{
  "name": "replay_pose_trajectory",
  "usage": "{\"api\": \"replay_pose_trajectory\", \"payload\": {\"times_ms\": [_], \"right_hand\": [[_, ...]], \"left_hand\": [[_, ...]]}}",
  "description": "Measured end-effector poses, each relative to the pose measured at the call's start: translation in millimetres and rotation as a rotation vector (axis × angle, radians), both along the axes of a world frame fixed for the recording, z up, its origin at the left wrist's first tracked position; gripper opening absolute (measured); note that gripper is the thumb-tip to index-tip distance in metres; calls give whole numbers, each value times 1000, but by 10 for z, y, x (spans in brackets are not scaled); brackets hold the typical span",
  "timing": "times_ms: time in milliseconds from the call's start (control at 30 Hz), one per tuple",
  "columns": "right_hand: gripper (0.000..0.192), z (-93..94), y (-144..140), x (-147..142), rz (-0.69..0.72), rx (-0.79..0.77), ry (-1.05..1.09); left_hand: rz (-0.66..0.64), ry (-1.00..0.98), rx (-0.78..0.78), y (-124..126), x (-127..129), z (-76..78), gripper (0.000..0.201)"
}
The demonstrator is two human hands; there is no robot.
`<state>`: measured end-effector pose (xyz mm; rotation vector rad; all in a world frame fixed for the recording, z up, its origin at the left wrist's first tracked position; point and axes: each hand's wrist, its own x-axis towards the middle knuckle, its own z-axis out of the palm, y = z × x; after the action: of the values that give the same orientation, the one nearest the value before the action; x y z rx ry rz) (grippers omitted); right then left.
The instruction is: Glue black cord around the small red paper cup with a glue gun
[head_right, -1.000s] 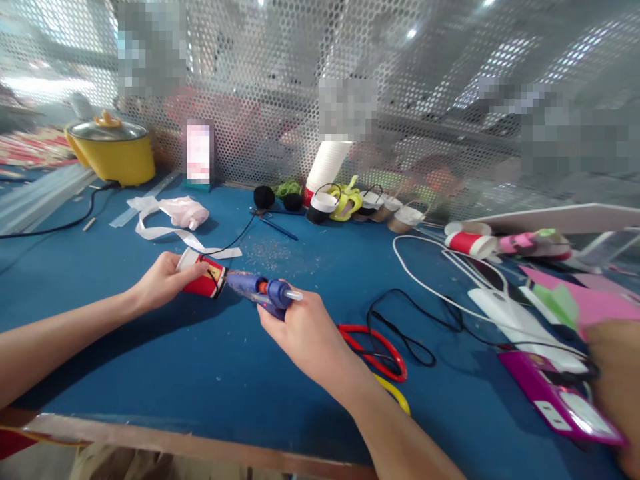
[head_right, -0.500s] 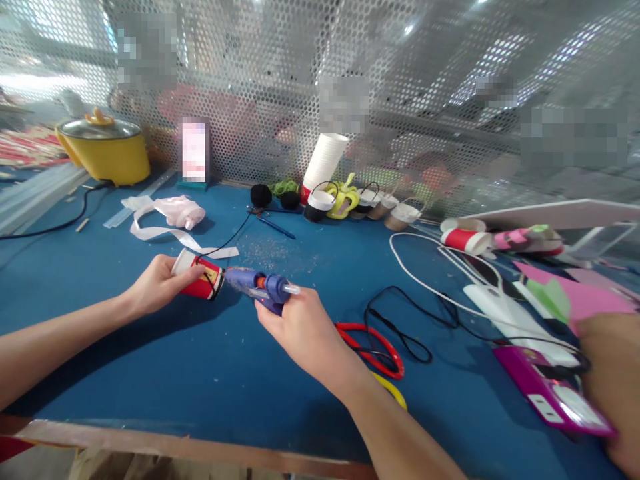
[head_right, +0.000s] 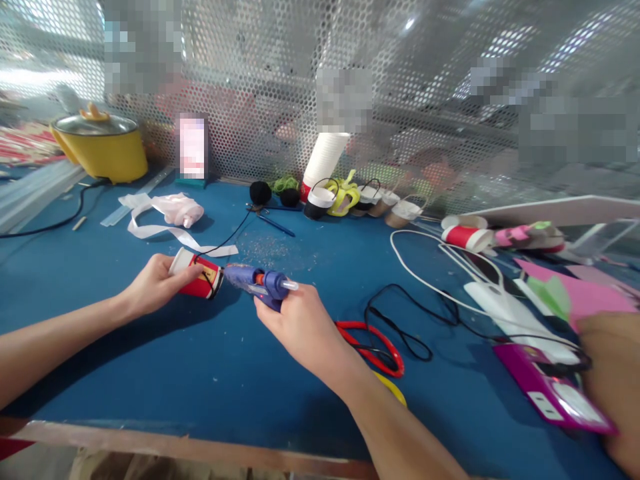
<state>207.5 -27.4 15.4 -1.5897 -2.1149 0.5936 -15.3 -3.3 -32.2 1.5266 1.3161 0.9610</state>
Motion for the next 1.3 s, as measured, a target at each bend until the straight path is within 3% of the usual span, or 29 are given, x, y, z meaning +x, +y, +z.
{"api": "replay_pose_trajectory", "payload": {"times_ms": [567, 1300], "right_hand": [[19, 57, 31, -32, -5, -63, -5], [20, 71, 72, -30, -24, -120, -16]], "left_hand": [[20, 80, 60, -16, 11, 15, 34], [-2, 146, 30, -34, 32, 32, 38]]}}
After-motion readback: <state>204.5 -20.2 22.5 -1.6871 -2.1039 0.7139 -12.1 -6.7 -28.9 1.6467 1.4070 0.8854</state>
